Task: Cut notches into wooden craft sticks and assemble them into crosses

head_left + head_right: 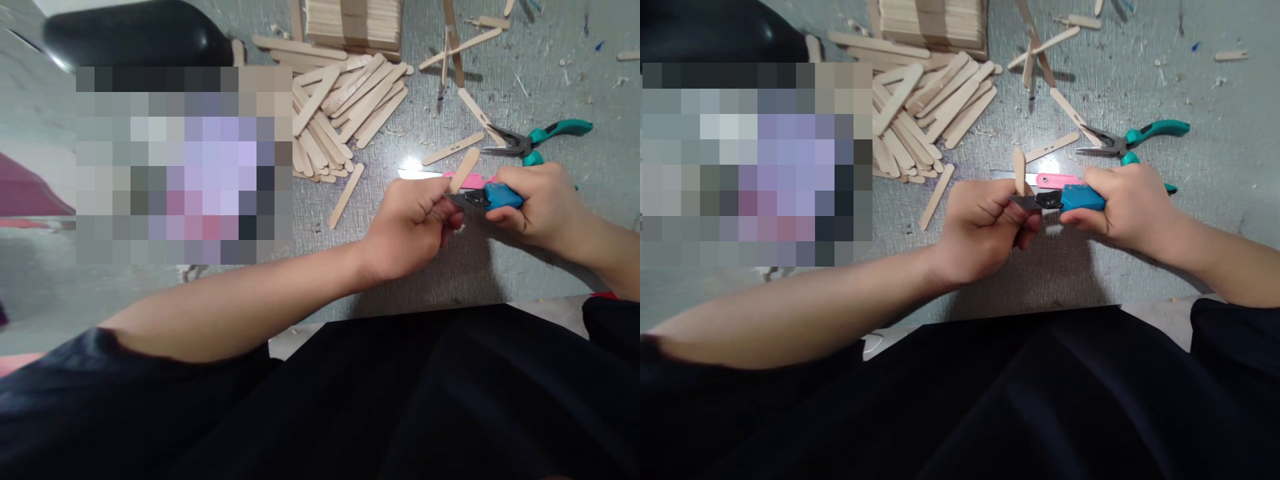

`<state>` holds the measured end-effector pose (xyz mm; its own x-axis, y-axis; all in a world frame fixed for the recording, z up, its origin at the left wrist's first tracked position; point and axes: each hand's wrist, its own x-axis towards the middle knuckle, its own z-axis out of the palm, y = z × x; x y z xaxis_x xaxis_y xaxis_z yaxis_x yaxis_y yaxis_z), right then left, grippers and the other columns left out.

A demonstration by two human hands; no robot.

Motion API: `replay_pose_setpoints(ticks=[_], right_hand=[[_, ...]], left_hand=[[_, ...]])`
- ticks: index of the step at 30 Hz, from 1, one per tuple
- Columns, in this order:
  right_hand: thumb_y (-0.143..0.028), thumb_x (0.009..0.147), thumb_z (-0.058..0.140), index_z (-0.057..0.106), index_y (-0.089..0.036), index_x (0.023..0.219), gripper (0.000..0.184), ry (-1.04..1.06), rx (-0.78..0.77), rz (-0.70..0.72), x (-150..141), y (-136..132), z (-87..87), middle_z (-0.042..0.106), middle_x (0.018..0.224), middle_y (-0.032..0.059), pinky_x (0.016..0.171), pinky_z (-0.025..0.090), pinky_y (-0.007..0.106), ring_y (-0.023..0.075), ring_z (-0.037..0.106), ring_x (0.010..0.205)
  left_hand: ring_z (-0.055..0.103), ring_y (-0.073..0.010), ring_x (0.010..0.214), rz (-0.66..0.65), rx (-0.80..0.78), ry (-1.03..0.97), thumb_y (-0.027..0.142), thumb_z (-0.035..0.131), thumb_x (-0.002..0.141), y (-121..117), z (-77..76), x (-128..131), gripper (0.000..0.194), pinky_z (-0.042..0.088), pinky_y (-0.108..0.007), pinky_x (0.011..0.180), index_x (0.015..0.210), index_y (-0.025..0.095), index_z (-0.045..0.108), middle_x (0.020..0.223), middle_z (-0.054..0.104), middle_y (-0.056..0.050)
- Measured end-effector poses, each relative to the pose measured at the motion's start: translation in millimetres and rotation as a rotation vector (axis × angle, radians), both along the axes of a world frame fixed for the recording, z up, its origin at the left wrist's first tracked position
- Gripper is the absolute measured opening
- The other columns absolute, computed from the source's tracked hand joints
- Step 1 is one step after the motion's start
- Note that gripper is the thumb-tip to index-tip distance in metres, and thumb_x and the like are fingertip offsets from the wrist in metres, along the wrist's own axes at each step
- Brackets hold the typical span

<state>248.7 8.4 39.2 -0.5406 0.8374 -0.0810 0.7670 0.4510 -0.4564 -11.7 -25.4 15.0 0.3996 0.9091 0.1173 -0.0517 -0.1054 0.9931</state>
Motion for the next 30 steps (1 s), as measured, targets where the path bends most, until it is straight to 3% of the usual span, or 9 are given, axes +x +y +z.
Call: replay_pose_setpoints(ticks=[5, 13, 19, 22, 30], right_hand=[[-0.118, 0.099, 0.026, 0.039, -0.03, 0.078, 0.091, 0.028, -0.009, -0.027, -2.9, 1.2, 2.2, 0.038, 0.059, -0.0006, 0.06, 0.021, 0.039, 0.0184, 0.032, 0.056], [-0.112, 0.105, 0.033, 0.041, -0.03, 0.08, 0.086, 0.074, -0.071, -0.014, -2.1, -1.2, 7.9, 0.05, 0.062, 0.0031, 0.06, 0.026, 0.042, 0.0215, 0.041, 0.057], [-0.111, 0.106, 0.035, 0.05, -0.03, 0.081, 0.085, 0.128, -0.011, -0.012, 1.2, 0.0, 0.5, 0.055, 0.065, 0.003, 0.061, 0.029, 0.043, 0.0226, 0.046, 0.057], [-0.112, 0.104, 0.034, 0.057, -0.03, 0.085, 0.088, 0.116, 0.023, -0.012, 1.4, 1.4, -3.7, 0.054, 0.064, 0.0025, 0.062, 0.029, 0.042, 0.024, 0.05, 0.06], [-0.113, 0.103, 0.031, 0.055, -0.03, 0.086, 0.089, 0.06, 0.031, -0.023, 3.0, 0.1, -8.0, 0.055, 0.067, 0.0037, 0.064, 0.029, 0.041, 0.0248, 0.052, 0.063]], left_hand=[[0.056, -0.01, 0.048, 0.071, -0.144, -0.016, 0.036, 0.062, 0.122, -1.0, -6.9, 1.4, 0.048, 0.041, -0.024, 0.048, 0.077, 0.022, 0.067, 0.06, 0.064, 0.002], [0.062, -0.0131, 0.057, 0.257, -0.095, 0.056, 0.038, 0.071, 0.121, 8.4, -6.5, -5.3, 0.043, 0.047, -0.029, 0.059, 0.081, 0.023, 0.074, 0.061, 0.068, 0.001], [0.045, -0.0077, 0.037, 0.073, -0.292, -0.232, 0.073, 0.082, 0.112, 7.7, -11.2, -2.1, 0.058, 0.033, -0.025, 0.039, 0.085, 0.022, 0.073, 0.059, 0.071, 0.002], [0.044, -0.0071, 0.035, 0.022, -0.368, -0.316, 0.073, 0.086, 0.109, 4.2, -9.5, -0.3, 0.058, 0.035, -0.023, 0.037, 0.086, 0.022, 0.072, 0.058, 0.07, 0.003], [0.048, -0.0074, 0.036, -0.013, -0.438, -0.338, 0.077, 0.088, 0.105, 0.5, -4.5, 0.4, 0.063, 0.037, -0.02, 0.035, 0.082, 0.021, 0.069, 0.056, 0.069, 0.003]])
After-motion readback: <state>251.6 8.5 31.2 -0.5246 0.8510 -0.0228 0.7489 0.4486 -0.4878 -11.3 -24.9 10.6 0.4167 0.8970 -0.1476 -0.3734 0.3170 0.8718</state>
